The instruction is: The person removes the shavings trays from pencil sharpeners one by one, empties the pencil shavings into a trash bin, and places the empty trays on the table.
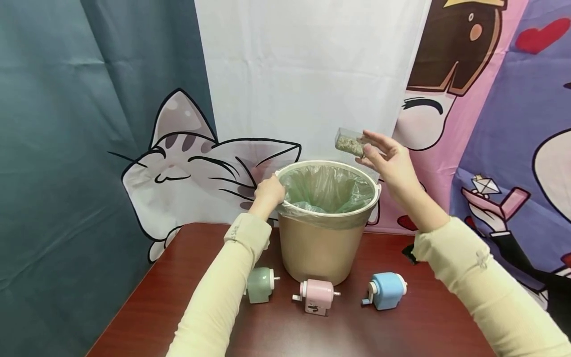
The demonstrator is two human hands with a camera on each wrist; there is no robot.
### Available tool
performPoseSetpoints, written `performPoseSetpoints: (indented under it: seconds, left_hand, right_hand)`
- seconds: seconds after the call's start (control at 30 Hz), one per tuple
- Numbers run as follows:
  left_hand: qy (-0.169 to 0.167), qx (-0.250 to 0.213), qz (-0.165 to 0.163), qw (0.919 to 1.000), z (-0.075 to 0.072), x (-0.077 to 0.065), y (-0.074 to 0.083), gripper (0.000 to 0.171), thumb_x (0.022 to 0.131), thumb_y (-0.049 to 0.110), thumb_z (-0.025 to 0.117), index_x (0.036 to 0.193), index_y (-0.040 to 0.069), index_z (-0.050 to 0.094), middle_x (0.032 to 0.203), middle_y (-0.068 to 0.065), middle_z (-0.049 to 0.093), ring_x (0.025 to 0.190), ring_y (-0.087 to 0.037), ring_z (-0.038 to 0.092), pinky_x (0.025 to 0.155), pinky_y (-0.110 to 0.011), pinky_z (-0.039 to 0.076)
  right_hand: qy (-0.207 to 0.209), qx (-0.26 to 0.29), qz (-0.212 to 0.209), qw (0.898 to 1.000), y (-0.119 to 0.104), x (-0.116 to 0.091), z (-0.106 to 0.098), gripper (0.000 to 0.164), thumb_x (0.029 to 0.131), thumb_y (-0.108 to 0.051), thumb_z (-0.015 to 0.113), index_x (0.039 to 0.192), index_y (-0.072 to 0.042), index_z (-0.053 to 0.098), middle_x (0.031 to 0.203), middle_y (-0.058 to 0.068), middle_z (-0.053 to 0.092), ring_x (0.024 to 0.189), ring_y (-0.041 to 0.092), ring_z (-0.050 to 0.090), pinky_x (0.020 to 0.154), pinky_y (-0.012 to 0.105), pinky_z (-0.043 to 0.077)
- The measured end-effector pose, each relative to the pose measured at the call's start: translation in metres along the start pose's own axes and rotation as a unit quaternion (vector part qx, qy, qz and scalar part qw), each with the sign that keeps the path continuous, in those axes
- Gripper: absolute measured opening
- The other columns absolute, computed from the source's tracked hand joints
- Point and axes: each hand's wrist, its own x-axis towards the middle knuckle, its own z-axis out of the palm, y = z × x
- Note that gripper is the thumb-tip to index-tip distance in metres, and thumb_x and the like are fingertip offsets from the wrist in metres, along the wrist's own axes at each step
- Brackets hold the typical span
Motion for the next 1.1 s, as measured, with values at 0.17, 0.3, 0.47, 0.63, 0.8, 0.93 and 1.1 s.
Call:
performPoseSetpoints:
  seconds: [0.17, 0.3, 0.47, 0.63, 0.8, 0.93, 1.1]
  left_hand:
    - [0.0, -0.004, 0.001, 1.0, 0.001, 0.0, 0.004, 0.054, 0.097, 0.022, 0.042, 0.146, 0.004, 0.03, 0.131, -0.024, 0.053, 0.118, -0.037, 0.054, 0.093, -0.048, 0.047]
    - [0.002, 0.003, 0.005, 1.0, 0.001, 0.0, 0.006, 0.053, 0.096, 0.02, 0.04, 0.146, 0.003, 0.03, 0.13, -0.024, 0.054, 0.118, -0.036, 0.054, 0.093, -0.047, 0.048]
    - [-0.001, 0.001, 0.002, 1.0, 0.002, 0.0, 0.005, 0.054, 0.096, 0.019, 0.04, 0.146, 0.004, 0.029, 0.131, -0.023, 0.054, 0.119, -0.036, 0.054, 0.094, -0.046, 0.047]
    - [-0.004, -0.002, 0.001, 1.0, 0.005, -0.001, 0.003, 0.054, 0.096, 0.019, 0.04, 0.147, 0.003, 0.028, 0.131, -0.023, 0.054, 0.118, -0.036, 0.054, 0.092, -0.047, 0.048]
    - [-0.001, -0.001, 0.0, 1.0, 0.005, -0.002, 0.002, 0.055, 0.096, 0.019, 0.04, 0.147, 0.003, 0.028, 0.13, -0.023, 0.054, 0.118, -0.036, 0.054, 0.092, -0.046, 0.048]
    - [0.002, -0.002, 0.001, 1.0, 0.002, -0.002, 0.001, 0.054, 0.096, 0.018, 0.04, 0.146, 0.003, 0.029, 0.13, -0.023, 0.054, 0.118, -0.036, 0.054, 0.093, -0.046, 0.048]
    - [0.002, -0.002, 0.001, 1.0, -0.001, -0.001, 0.0, 0.055, 0.096, 0.018, 0.041, 0.147, 0.003, 0.028, 0.13, -0.022, 0.054, 0.118, -0.036, 0.055, 0.093, -0.045, 0.048]
  right_hand:
    - [-0.022, 0.044, 0.007, 0.999, 0.0, 0.027, -0.008, 0.057, 0.091, -0.013, 0.058, 0.137, 0.013, 0.036, 0.114, 0.003, 0.055, 0.093, 0.006, 0.065, 0.083, 0.02, 0.052]
    - [-0.013, 0.045, -0.023, 0.999, 0.001, 0.043, -0.013, 0.051, 0.09, -0.009, 0.06, 0.133, 0.013, 0.042, 0.115, 0.006, 0.058, 0.097, 0.008, 0.062, 0.081, 0.021, 0.053]
    - [-0.01, 0.055, -0.023, 0.998, 0.006, 0.055, -0.015, 0.044, 0.09, -0.008, 0.06, 0.129, 0.009, 0.048, 0.116, 0.011, 0.058, 0.096, 0.009, 0.063, 0.081, 0.02, 0.053]
    - [-0.028, 0.049, 0.015, 0.998, 0.015, 0.059, -0.016, 0.047, 0.093, -0.012, 0.056, 0.132, 0.01, 0.042, 0.106, 0.002, 0.058, 0.087, 0.007, 0.065, 0.081, 0.018, 0.052]
    - [-0.049, 0.047, 0.026, 0.997, 0.015, 0.064, -0.012, 0.042, 0.094, -0.018, 0.054, 0.129, 0.004, 0.046, 0.101, -0.001, 0.061, 0.082, 0.008, 0.067, 0.082, 0.016, 0.051]
    - [-0.071, 0.051, 0.013, 0.996, 0.013, 0.07, -0.01, 0.028, 0.095, -0.018, 0.054, 0.119, -0.003, 0.054, 0.096, -0.002, 0.065, 0.08, 0.009, 0.068, 0.081, 0.017, 0.052]
    - [-0.091, 0.008, 0.032, 0.995, 0.011, 0.071, -0.014, 0.035, 0.095, -0.016, 0.053, 0.125, 0.003, 0.055, 0.099, -0.001, 0.064, 0.079, 0.009, 0.066, 0.077, 0.018, 0.053]
